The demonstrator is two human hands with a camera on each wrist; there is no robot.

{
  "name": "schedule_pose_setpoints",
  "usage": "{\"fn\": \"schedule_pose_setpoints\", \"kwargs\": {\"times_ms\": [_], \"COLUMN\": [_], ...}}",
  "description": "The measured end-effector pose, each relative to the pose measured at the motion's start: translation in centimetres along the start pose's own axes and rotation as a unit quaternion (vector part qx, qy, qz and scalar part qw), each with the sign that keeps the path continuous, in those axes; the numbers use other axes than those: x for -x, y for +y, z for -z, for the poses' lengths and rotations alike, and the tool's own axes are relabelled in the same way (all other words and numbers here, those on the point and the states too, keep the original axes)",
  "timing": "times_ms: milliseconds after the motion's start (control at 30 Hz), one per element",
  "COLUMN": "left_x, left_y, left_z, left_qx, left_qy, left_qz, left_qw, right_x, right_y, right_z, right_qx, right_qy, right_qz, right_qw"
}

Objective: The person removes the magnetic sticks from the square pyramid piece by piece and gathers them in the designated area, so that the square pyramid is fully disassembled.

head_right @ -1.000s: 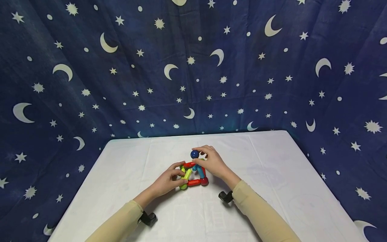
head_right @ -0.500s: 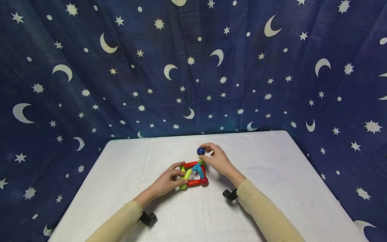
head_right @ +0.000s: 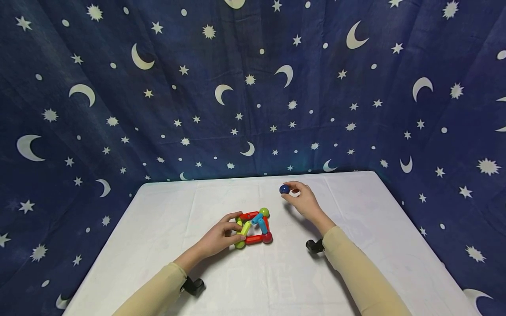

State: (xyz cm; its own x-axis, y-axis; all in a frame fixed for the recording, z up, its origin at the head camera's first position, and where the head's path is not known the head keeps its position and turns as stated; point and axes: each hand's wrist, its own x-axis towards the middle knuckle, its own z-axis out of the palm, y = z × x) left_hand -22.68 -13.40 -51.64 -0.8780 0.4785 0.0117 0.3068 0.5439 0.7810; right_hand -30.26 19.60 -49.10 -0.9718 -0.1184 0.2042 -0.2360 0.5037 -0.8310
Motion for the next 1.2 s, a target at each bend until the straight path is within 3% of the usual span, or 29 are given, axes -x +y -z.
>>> {"fn": "schedule_pose_setpoints", "kwargs": {"times_ms": [233,400,800,1200], "left_x": [0.0,0.0,0.0,0.0], "left_y": [0.1,0.2,0.2,-0.1], "left_z": [0.0,0.0,0.0,0.0], "left_qx": [-0.003,-0.004,0.002,0.001], "left_qy": [-0.003,-0.004,-0.002,0.0], "left_qz": [-0.002,-0.003,-0.001,-0.005], "left_qw": [1.0,1.0,1.0,1.0], "right_x": [-0.2,0.1,0.0,-0.4], "right_y": [3.7,5.1,6.1,6.4], "right_z": [2.6,3.7,4.1,3.8], "right_qx": [0.03,0.039,0.098,0.11], "right_qy": [0.008,0.002,-0.021,-0.02], "right_qz": [-0.067,-0.094,-0.077,-0.075], "right_qw": [0.9972,0.9948,0.992,0.9909]}}
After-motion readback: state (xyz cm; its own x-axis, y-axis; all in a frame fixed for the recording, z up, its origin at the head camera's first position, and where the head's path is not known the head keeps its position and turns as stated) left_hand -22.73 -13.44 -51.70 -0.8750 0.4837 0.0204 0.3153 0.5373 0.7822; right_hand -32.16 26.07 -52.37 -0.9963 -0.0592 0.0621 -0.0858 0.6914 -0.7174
